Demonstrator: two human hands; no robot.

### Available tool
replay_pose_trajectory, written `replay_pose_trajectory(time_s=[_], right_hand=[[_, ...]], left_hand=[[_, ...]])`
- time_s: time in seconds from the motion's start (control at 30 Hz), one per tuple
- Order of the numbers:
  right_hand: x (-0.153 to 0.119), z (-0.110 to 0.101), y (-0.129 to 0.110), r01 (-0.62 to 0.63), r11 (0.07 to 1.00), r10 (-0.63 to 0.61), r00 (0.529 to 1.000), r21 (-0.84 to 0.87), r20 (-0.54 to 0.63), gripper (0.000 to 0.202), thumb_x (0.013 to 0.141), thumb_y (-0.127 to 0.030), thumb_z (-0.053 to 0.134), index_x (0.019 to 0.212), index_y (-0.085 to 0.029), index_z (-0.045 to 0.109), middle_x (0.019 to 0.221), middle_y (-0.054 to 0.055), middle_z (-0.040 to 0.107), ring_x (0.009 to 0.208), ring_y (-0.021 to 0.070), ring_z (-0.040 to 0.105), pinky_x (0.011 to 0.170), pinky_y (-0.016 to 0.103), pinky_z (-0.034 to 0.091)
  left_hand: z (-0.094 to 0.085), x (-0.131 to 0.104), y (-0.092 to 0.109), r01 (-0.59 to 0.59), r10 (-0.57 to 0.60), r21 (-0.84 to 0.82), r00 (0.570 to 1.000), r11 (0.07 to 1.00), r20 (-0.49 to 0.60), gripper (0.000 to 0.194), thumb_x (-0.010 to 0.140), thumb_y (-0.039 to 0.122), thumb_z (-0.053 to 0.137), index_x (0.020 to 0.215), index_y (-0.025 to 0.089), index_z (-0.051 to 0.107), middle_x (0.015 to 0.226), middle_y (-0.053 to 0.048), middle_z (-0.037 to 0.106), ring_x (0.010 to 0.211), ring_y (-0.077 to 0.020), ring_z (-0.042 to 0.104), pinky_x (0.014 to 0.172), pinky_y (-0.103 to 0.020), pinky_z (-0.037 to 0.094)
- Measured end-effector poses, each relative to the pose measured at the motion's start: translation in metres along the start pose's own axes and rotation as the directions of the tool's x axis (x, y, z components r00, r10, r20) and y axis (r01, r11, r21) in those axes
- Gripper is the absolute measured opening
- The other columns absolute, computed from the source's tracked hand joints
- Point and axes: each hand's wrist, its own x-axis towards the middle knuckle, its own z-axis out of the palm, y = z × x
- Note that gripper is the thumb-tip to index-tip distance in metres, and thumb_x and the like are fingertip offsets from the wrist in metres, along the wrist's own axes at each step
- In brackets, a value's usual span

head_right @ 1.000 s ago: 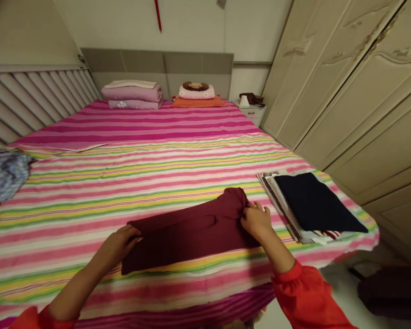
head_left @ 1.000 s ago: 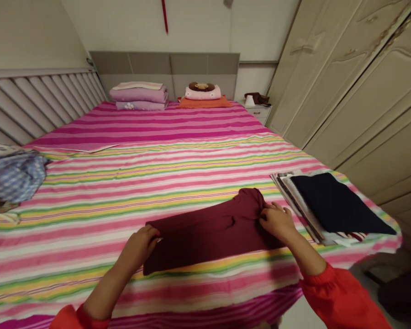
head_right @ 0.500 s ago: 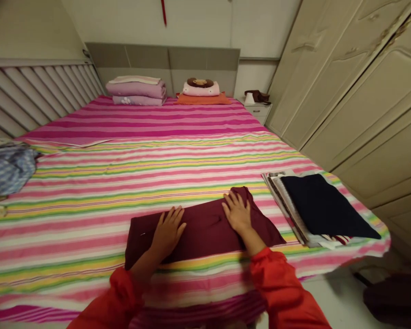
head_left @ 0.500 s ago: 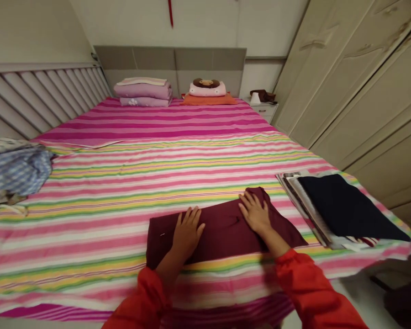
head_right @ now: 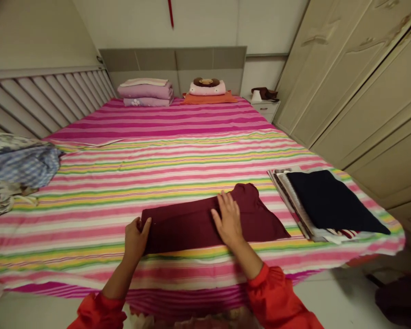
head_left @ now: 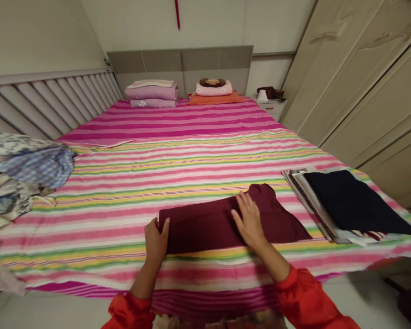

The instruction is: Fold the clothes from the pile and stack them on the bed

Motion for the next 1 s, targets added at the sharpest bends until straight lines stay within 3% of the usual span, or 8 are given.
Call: replay_pose_trajectory(time_s=[0.1, 0.2, 0.33, 0.43, 0.53, 0.7, 0.83, 1.0], right_hand=[[-0.013, 0.021, -0.026, 0.055, 0.998, -0.059, 0.992, 0.032, 0.113, 0.053, 0.098, -0.044, 0.037, 0.149, -0.026, 0.042, 0.156, 0.009, 0.039, 0.147, 0.0275, 0.030, 0.117, 0.053, 0.025], [-0.024, 0.032, -0.031, 0.029, 0.998, -0.040, 0.982, 0.062, 0.184, 0.049, 0.098, -0.042, 0.040, 0.143, -0.025, 0.051, 0.153, 0.010, 0.045, 0.144, 0.0299, 0.036, 0.116, 0.056, 0.026], [-0.024, 0.026, -0.040, -0.034, 0.975, 0.001, 0.988, 0.218, 0.152, 0.052, 0.097, -0.047, 0.041, 0.142, -0.024, 0.052, 0.150, 0.011, 0.048, 0.143, 0.0313, 0.037, 0.117, 0.059, 0.023], [-0.015, 0.024, -0.059, -0.050, 0.878, -0.004, 0.994, 0.477, 0.113, 0.059, 0.097, -0.052, 0.040, 0.151, -0.028, 0.038, 0.156, 0.007, 0.040, 0.146, 0.0254, 0.031, 0.119, 0.051, 0.026], [-0.007, 0.039, -0.074, -0.151, 0.740, 0.044, 0.983, 0.656, 0.177, 0.065, 0.096, -0.058, 0.038, 0.155, -0.030, 0.030, 0.159, 0.004, 0.033, 0.147, 0.0211, 0.029, 0.120, 0.045, 0.029], [-0.004, 0.066, -0.072, -0.331, 0.608, 0.120, 0.937, 0.722, 0.329, 0.080, 0.086, -0.076, 0.041, 0.146, -0.023, 0.048, 0.151, 0.011, 0.046, 0.141, 0.0256, 0.041, 0.119, 0.048, 0.028], [0.000, 0.058, -0.063, -0.431, 0.414, 0.164, 0.902, 0.802, 0.400, 0.078, 0.084, -0.077, 0.044, 0.142, -0.026, 0.051, 0.149, 0.011, 0.049, 0.139, 0.0265, 0.044, 0.115, 0.049, 0.034], [0.008, 0.027, -0.049, -0.491, 0.094, 0.193, 0.862, 0.866, 0.468, 0.070, 0.092, -0.071, 0.030, 0.141, -0.027, 0.051, 0.146, 0.012, 0.052, 0.130, 0.0274, 0.055, 0.102, 0.050, 0.048]], left_hand=[[-0.004, -0.002, 0.012, 0.134, -0.136, 0.049, 0.990, 0.990, 0.040, 0.058, 0.082, 0.067, 0.047, 0.106, 0.015, 0.058, 0.101, -0.018, 0.069, 0.096, -0.0336, 0.066, 0.081, -0.045, 0.052], [-0.011, 0.004, 0.018, 0.224, -0.239, 0.114, 0.960, 0.968, 0.143, 0.047, 0.078, 0.066, 0.052, 0.089, 0.021, 0.058, 0.083, -0.012, 0.071, 0.079, -0.0323, 0.069, 0.067, -0.041, 0.050], [-0.015, 0.012, 0.014, 0.225, -0.221, 0.019, 0.937, 0.974, 0.269, 0.045, 0.074, 0.067, 0.052, 0.067, 0.023, 0.056, 0.068, -0.010, 0.069, 0.074, -0.0323, 0.068, 0.065, -0.039, 0.048], [-0.012, 0.013, 0.007, 0.283, -0.238, -0.118, 0.924, 0.952, 0.298, 0.049, 0.069, 0.071, 0.053, 0.064, 0.023, 0.058, 0.066, -0.010, 0.069, 0.073, -0.0321, 0.068, 0.066, -0.039, 0.049], [-0.008, 0.010, 0.000, 0.299, -0.213, -0.262, 0.926, 0.918, 0.310, 0.051, 0.064, 0.072, 0.055, 0.066, 0.021, 0.061, 0.067, -0.008, 0.070, 0.074, -0.0307, 0.068, 0.065, -0.038, 0.050], [-0.014, 0.006, 0.004, 0.260, -0.155, -0.447, 0.954, 0.856, 0.257, 0.058, 0.058, 0.075, 0.058, 0.072, 0.020, 0.062, 0.069, -0.006, 0.069, 0.074, -0.0276, 0.066, 0.068, -0.038, 0.051], [-0.024, 0.008, 0.043, 0.221, -0.101, -0.522, 0.963, 0.823, 0.249, 0.055, 0.063, 0.071, 0.060, 0.081, 0.019, 0.063, 0.074, -0.005, 0.069, 0.079, -0.0265, 0.066, 0.071, -0.037, 0.052], [-0.010, -0.003, 0.141, 0.174, 0.114, -0.692, 0.930, 0.700, 0.350, 0.054, 0.070, 0.064, 0.064, 0.096, 0.016, 0.065, 0.082, -0.006, 0.071, 0.078, -0.0224, 0.067, 0.069, -0.033, 0.053]])
